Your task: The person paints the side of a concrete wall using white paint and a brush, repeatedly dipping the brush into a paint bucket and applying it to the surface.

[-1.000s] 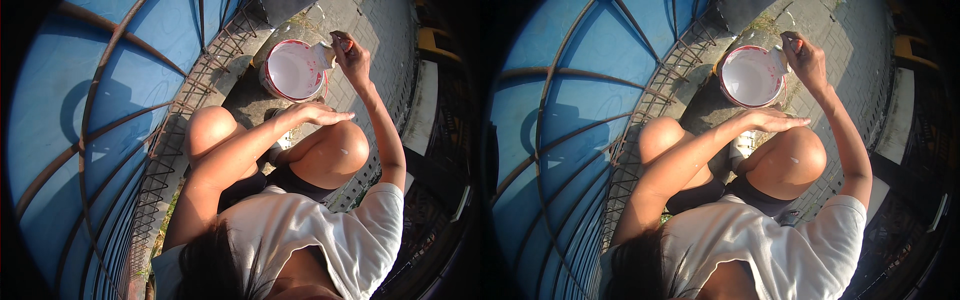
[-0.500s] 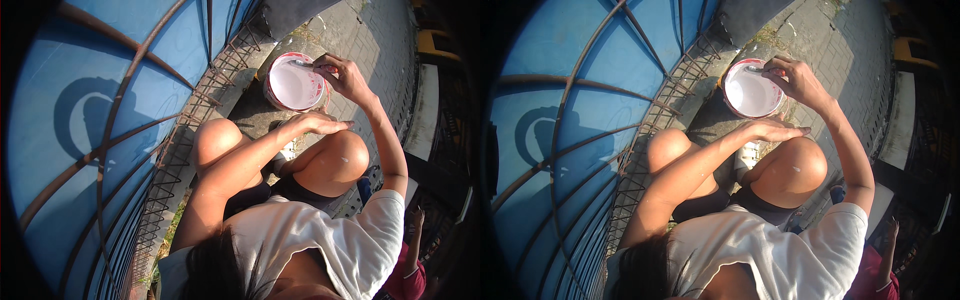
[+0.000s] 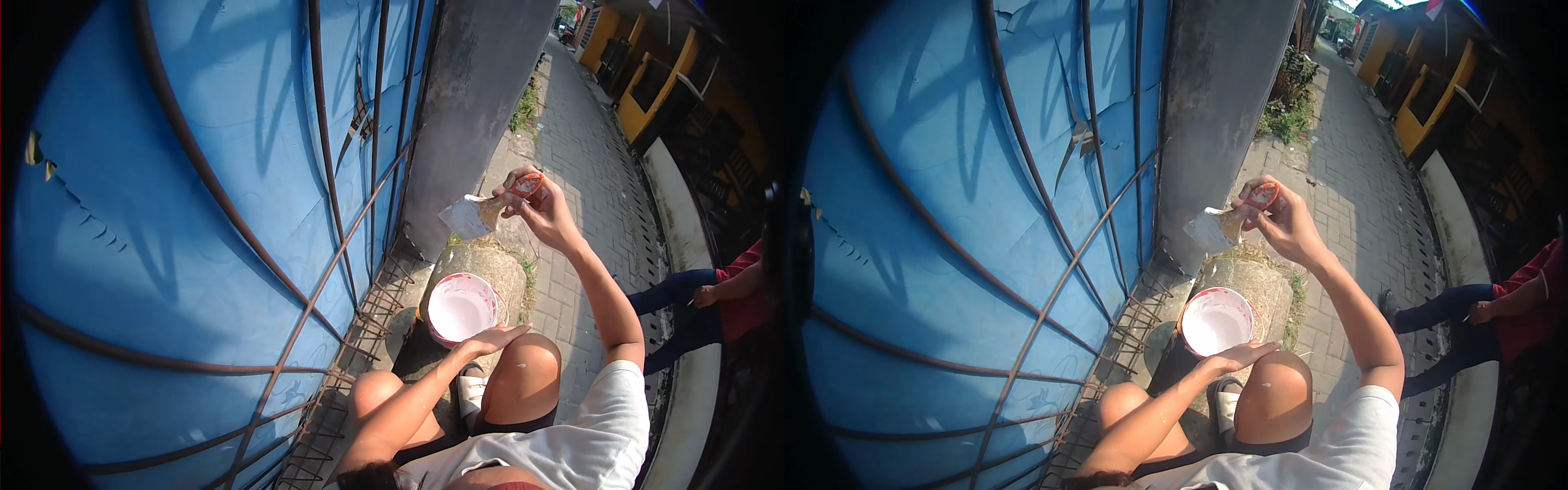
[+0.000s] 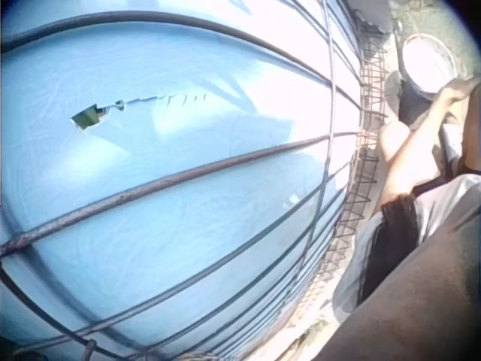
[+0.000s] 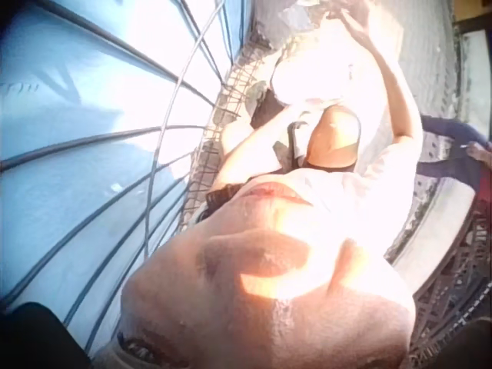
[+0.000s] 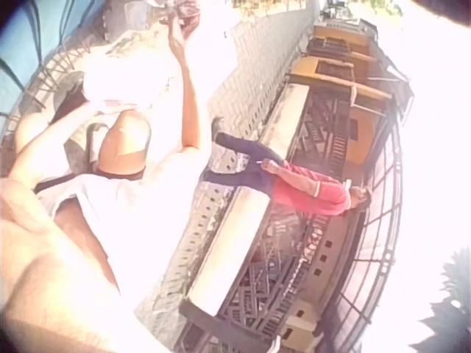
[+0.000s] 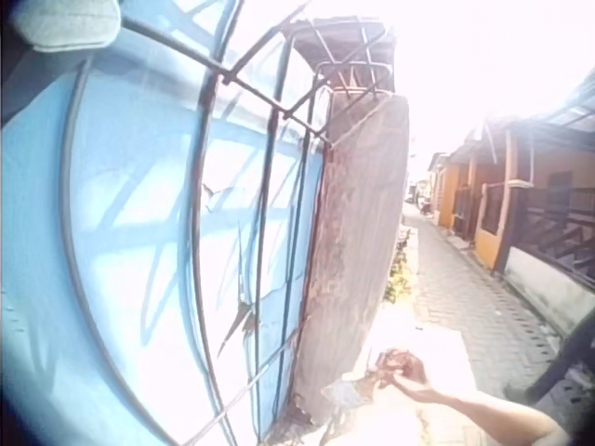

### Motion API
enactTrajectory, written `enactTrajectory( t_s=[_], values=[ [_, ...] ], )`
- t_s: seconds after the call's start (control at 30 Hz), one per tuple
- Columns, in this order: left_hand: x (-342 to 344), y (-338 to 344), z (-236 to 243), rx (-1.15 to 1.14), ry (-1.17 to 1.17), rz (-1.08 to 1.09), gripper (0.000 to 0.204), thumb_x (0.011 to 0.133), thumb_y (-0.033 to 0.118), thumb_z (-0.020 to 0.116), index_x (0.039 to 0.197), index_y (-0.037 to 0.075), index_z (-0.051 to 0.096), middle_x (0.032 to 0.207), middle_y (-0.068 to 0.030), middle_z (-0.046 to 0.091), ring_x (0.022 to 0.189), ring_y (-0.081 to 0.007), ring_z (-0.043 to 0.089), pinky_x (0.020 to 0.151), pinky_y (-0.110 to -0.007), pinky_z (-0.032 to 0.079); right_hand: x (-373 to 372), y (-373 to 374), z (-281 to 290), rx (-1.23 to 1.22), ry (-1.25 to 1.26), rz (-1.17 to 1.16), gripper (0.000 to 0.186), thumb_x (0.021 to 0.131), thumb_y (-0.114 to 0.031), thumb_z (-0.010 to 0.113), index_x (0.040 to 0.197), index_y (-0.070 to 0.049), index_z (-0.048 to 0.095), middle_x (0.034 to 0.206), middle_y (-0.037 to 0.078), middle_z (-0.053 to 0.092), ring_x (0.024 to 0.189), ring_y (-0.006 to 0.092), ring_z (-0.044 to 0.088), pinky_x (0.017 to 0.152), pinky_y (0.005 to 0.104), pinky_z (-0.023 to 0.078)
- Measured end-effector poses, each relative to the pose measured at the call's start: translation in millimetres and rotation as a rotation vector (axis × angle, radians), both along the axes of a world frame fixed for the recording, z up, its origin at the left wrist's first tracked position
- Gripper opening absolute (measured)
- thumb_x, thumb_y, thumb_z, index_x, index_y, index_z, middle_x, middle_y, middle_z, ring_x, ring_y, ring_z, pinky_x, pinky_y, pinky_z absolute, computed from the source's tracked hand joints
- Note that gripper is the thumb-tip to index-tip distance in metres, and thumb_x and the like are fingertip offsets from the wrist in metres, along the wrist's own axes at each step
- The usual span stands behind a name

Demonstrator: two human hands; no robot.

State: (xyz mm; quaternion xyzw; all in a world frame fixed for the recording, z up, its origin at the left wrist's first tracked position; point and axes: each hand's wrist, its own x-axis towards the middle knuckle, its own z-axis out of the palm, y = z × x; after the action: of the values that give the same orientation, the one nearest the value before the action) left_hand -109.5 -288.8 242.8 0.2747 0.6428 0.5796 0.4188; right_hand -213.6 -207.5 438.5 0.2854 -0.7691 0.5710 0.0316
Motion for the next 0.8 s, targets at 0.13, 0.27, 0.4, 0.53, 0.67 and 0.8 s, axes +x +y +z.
enactTrajectory(
  t_s=[0.13,0.27,0.4,0.53,0.67,0.8],
  values=[
    [-1,-4,2,0.076,-0.06,-0.027,0.07,0.093,0.054,0.036,0.13,-0.004,0.046,0.133,-0.0179,0.048,0.124,-0.0228,0.042,0.106,-0.032,0.026,-18,-23,47,0.387,0.598,-0.145,0.019,0.089,-0.006,0.057,0.106,-0.001,0.048,0.087,0.012,0.067,0.08,0.0195,0.069,0.064,0.0287,0.055],
    [2,-7,1,0.066,-0.056,0.047,0.068,0.093,0.052,0.037,0.129,-0.005,0.047,0.132,-0.0167,0.05,0.125,-0.0224,0.042,0.107,-0.032,0.027,-51,-43,88,0.129,0.651,-0.112,0.018,0.091,-0.007,0.054,0.107,-0.002,0.047,0.088,0.013,0.067,0.078,0.0163,0.068,0.062,0.0274,0.055],
    [0,-5,-1,0.099,-0.064,0.059,0.066,0.094,0.05,0.037,0.131,-0.005,0.044,0.137,-0.0164,0.044,0.13,-0.0226,0.037,0.109,-0.03,0.024,-70,-54,99,0.184,0.665,-0.172,0.02,0.091,-0.009,0.055,0.108,-0.002,0.047,0.087,0.012,0.068,0.075,0.0158,0.068,0.062,0.0267,0.054],
    [-3,-5,-3,0.082,-0.062,0.039,0.065,0.095,0.049,0.036,0.133,-0.004,0.042,0.14,-0.016,0.041,0.132,-0.0228,0.035,0.11,-0.03,0.023,-80,-55,94,0.26,0.651,-0.236,0.02,0.091,-0.011,0.055,0.108,-0.003,0.047,0.085,0.011,0.067,0.074,0.0163,0.069,0.063,0.0272,0.054],
    [-6,-5,-3,0.1,-0.12,-0.038,0.069,0.094,0.053,0.033,0.132,-0.004,0.044,0.138,-0.0162,0.043,0.131,-0.0233,0.036,0.109,-0.031,0.024,-94,-56,84,0.277,0.679,-0.238,0.02,0.091,-0.013,0.056,0.107,-0.005,0.048,0.082,0.012,0.067,0.072,0.0187,0.069,0.061,0.0278,0.053],
    [-3,-1,-3,0.081,-0.069,0.02,0.07,0.095,0.054,0.032,0.131,-0.005,0.044,0.137,-0.0172,0.044,0.13,-0.0234,0.037,0.109,-0.031,0.024,-102,-67,82,0.293,0.616,-0.282,0.026,0.089,-0.019,0.06,0.109,-0.005,0.05,0.078,0.013,0.067,0.072,0.0206,0.069,0.062,0.0308,0.052]
  ],
)
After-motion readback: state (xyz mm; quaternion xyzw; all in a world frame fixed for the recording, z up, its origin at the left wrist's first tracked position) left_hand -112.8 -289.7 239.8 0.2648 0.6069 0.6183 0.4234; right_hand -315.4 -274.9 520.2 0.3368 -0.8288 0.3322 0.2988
